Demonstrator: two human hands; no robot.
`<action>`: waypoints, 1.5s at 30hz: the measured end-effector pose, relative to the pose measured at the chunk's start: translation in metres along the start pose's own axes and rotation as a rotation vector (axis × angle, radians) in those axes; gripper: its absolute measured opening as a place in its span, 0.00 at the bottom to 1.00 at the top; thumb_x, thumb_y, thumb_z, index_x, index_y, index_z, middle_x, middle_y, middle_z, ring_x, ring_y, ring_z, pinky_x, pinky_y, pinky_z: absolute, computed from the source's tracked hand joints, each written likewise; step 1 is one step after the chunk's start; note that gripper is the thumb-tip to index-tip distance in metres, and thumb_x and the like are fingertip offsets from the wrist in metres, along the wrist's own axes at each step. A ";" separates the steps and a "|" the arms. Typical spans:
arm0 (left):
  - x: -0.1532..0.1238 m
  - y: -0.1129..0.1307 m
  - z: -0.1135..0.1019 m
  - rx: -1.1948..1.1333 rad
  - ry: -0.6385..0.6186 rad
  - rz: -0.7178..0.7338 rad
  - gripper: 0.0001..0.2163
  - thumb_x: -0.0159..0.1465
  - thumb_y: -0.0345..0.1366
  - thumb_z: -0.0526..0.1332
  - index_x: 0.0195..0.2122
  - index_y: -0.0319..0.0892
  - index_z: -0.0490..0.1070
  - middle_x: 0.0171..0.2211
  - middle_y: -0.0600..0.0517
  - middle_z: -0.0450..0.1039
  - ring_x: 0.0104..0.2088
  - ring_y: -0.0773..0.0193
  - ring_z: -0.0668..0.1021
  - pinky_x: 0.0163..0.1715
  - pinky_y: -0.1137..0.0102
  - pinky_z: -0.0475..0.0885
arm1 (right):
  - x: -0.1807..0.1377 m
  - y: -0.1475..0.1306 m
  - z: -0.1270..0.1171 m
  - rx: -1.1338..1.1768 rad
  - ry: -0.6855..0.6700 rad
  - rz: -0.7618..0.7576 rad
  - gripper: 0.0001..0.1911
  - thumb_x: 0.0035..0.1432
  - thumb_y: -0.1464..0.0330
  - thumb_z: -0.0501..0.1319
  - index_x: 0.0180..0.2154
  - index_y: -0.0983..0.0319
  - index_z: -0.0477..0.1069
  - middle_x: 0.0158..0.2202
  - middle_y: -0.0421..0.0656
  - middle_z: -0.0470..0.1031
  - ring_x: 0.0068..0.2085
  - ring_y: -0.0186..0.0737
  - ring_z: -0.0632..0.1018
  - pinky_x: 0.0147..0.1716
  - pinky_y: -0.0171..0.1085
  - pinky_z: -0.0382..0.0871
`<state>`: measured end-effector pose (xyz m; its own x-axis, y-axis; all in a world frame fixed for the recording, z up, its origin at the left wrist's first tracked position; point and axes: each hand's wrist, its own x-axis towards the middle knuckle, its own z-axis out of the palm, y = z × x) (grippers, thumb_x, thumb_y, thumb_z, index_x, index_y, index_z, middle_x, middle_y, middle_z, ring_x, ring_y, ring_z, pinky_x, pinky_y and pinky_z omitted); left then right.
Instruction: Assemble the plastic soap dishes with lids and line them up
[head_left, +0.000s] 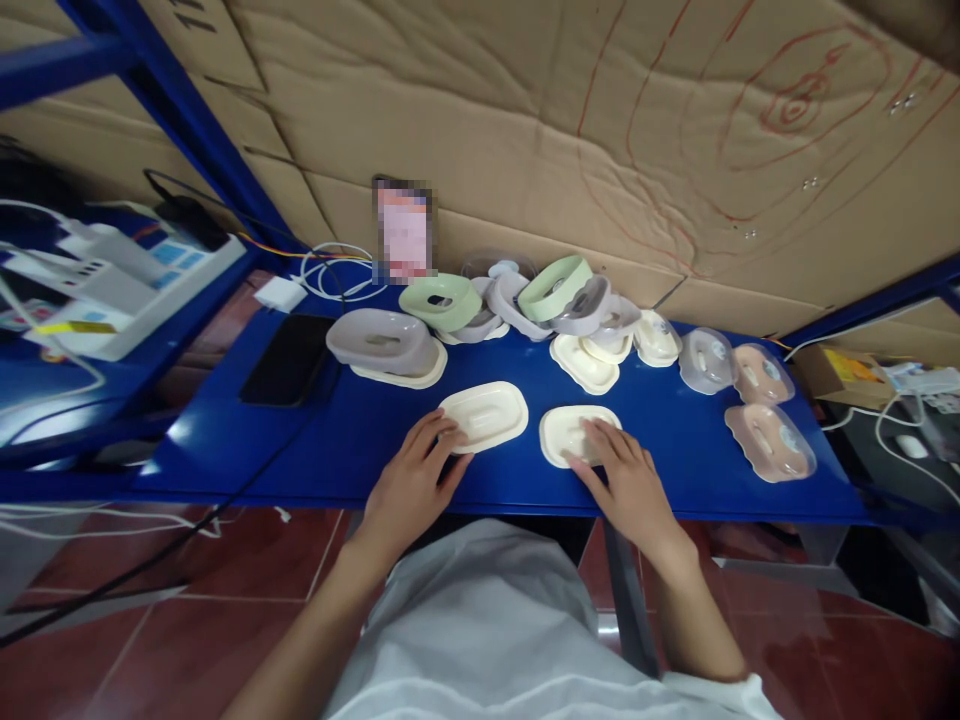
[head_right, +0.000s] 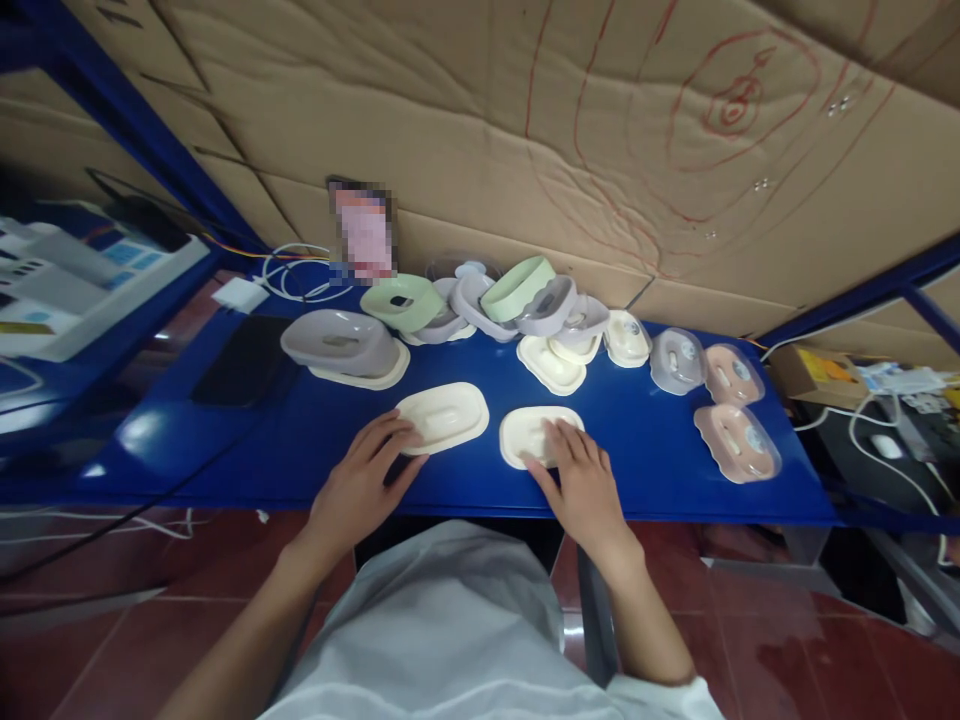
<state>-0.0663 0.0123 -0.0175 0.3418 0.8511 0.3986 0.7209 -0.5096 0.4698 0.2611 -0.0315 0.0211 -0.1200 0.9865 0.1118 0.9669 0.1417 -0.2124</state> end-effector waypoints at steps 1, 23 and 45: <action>0.000 0.000 0.000 0.001 -0.002 0.001 0.08 0.77 0.38 0.59 0.53 0.47 0.74 0.56 0.45 0.78 0.69 0.49 0.74 0.65 0.54 0.77 | 0.004 -0.006 0.003 0.000 0.019 -0.029 0.31 0.77 0.49 0.54 0.74 0.52 0.62 0.71 0.53 0.70 0.69 0.67 0.72 0.60 0.68 0.72; -0.002 0.000 0.000 0.005 0.050 -0.018 0.08 0.77 0.37 0.59 0.50 0.46 0.76 0.56 0.44 0.79 0.68 0.48 0.75 0.65 0.53 0.77 | 0.065 -0.021 -0.038 -0.096 0.226 -0.208 0.30 0.77 0.64 0.53 0.76 0.52 0.58 0.76 0.47 0.63 0.75 0.62 0.63 0.71 0.65 0.58; -0.007 -0.009 -0.011 -0.217 -0.037 0.010 0.33 0.74 0.35 0.64 0.77 0.57 0.53 0.81 0.42 0.41 0.74 0.44 0.67 0.67 0.48 0.75 | 0.051 -0.032 -0.005 0.487 0.009 -0.633 0.20 0.77 0.75 0.50 0.59 0.56 0.73 0.55 0.48 0.80 0.66 0.44 0.76 0.72 0.57 0.69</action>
<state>-0.0819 0.0097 -0.0161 0.3727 0.8480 0.3769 0.5722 -0.5297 0.6261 0.2251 0.0136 0.0390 -0.6091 0.7065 0.3603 0.5084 0.6966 -0.5063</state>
